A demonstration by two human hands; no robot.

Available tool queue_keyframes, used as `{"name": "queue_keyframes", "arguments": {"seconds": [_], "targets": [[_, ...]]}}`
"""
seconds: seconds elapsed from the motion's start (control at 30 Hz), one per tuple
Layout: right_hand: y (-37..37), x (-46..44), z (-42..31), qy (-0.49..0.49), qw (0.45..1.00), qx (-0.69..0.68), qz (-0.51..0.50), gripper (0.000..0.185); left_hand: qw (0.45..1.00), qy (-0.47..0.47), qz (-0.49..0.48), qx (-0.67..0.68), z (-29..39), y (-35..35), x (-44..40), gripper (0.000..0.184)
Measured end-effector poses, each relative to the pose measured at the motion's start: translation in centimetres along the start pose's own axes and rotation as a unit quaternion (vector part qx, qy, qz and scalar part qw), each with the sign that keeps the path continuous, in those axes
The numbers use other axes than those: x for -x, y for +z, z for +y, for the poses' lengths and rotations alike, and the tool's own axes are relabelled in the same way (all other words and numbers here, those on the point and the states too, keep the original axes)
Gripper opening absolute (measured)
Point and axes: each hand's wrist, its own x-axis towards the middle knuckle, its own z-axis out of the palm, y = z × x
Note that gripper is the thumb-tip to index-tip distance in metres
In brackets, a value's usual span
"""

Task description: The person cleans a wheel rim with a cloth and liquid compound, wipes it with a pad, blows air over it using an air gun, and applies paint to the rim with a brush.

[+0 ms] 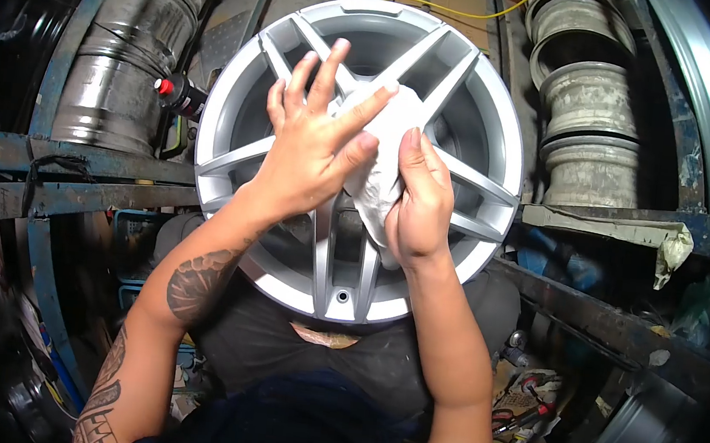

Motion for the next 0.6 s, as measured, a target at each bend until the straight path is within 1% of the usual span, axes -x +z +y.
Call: {"name": "queue_keyframes", "arguments": {"seconds": [0.03, 0.07, 0.1, 0.2, 0.23, 0.33, 0.37, 0.47, 0.5, 0.53, 0.57, 0.6], "targets": [[0.4, 0.1, -0.1, -0.006, 1.0, 0.02, 0.019, 0.047, 1.0, 0.022, -0.01, -0.005, 0.3, 0.0, 0.2, 0.054], [0.4, -0.1, -0.3, -0.005, 1.0, 0.011, 0.018, 0.048, 0.999, 0.046, -0.018, -0.011, 0.5, -0.1, 0.3, 0.054], [0.4, 0.0, -0.3, -0.002, 1.0, 0.001, 0.019, 0.048, 0.999, 0.05, -0.021, 0.001, 0.8, -0.1, 0.3, 0.055], [0.1, 0.5, -0.1, 0.025, 0.998, -0.058, 0.022, 0.051, 0.996, -0.066, -0.012, 0.065, -0.1, 0.7, -0.4, 0.055], [0.1, 0.4, -0.1, 0.033, 0.996, -0.083, 0.019, 0.051, 0.997, -0.057, -0.017, 0.058, -0.1, 0.9, -0.3, 0.057], [-0.4, 0.3, -0.2, 0.057, 0.985, -0.159, 0.013, 0.054, 0.992, -0.047, -0.021, 0.117, 0.2, 0.8, 0.2, 0.059], [-0.5, 0.2, -0.2, 0.07, 0.981, -0.183, 0.012, 0.055, 0.989, -0.073, -0.046, 0.119, 0.1, 0.8, 0.1, 0.061], [-0.7, -0.2, 0.1, 0.092, 0.972, -0.218, 0.0, 0.056, 0.988, -0.115, -0.051, 0.085, -1.3, 0.8, -0.6, 0.062], [-0.5, -0.2, 0.2, 0.089, 0.972, -0.217, -0.005, 0.056, 0.99, -0.105, 0.007, 0.096, -1.3, 0.4, -0.9, 0.064], [-0.2, -0.2, 0.3, 0.087, 0.973, -0.215, -0.009, 0.056, 0.991, -0.085, 0.057, 0.088, -1.0, 0.0, -0.9, 0.063], [0.1, -0.2, 0.4, 0.081, 0.974, -0.212, 0.015, 0.056, 0.998, -0.045, 0.039, 0.034, -0.5, -0.7, -0.7, 0.061], [0.0, -0.2, 0.4, 0.08, 0.975, -0.207, 0.011, 0.056, 1.0, -0.004, 0.021, -0.021, -0.2, -1.2, -0.4, 0.059]]}}
